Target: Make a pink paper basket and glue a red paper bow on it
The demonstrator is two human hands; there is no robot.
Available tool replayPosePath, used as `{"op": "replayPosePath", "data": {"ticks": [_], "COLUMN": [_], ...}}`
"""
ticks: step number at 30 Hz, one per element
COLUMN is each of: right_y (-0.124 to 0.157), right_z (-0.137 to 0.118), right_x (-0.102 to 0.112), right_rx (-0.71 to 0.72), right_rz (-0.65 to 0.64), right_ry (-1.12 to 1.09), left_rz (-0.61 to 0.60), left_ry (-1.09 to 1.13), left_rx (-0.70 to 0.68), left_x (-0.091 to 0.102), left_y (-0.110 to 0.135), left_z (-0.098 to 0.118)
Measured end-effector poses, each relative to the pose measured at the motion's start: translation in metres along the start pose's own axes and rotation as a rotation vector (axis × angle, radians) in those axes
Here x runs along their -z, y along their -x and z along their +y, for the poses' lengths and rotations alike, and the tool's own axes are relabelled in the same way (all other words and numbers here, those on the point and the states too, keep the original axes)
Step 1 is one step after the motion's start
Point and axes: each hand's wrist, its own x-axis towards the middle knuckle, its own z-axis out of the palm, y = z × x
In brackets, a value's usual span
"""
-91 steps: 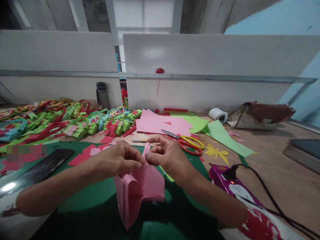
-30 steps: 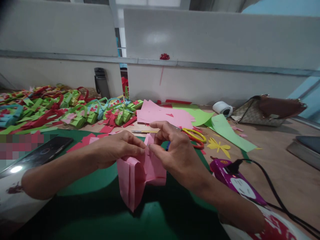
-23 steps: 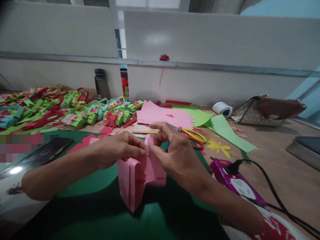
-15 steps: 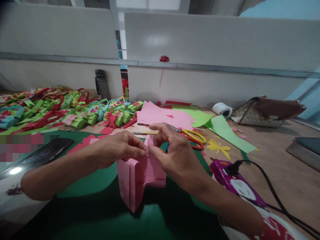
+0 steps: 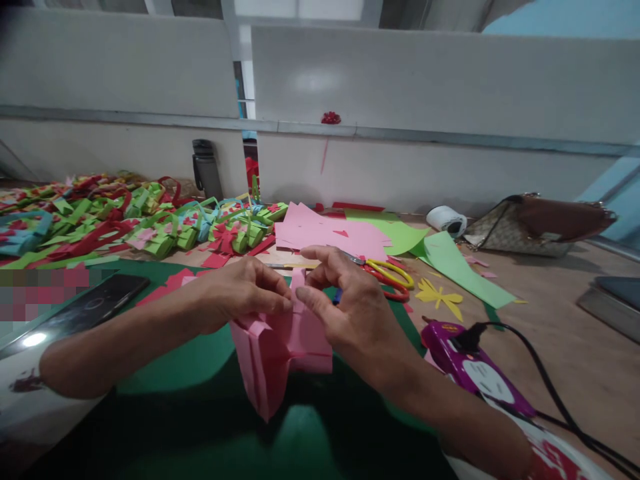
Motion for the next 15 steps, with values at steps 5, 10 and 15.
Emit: {"op": "replayPosePath", "data": {"ticks": [5, 10, 15], "right_y": [-0.0001, 0.0004, 0.0023], "right_z": [0.0035, -0.0018, -0.0023], "right_x": [0.0039, 0.0009, -0.0059], "right_rx": [-0.079, -0.096, -0.085], "right_rz": [-0.02, -0.123, -0.117], "right_ry": [-0.098, -0.061, -0.061], "left_rz": [0.051, 0.131, 0.16], "left_ry": [0.024, 0.064, 0.074], "left_rx": [0.006, -0.016, -0.062], "left_x": [-0.0015, -0.0054, -0.009], "left_y": [0.0032, 0.0041, 0.0039], "left_z": [0.0017, 0.0017, 0.0003]}}
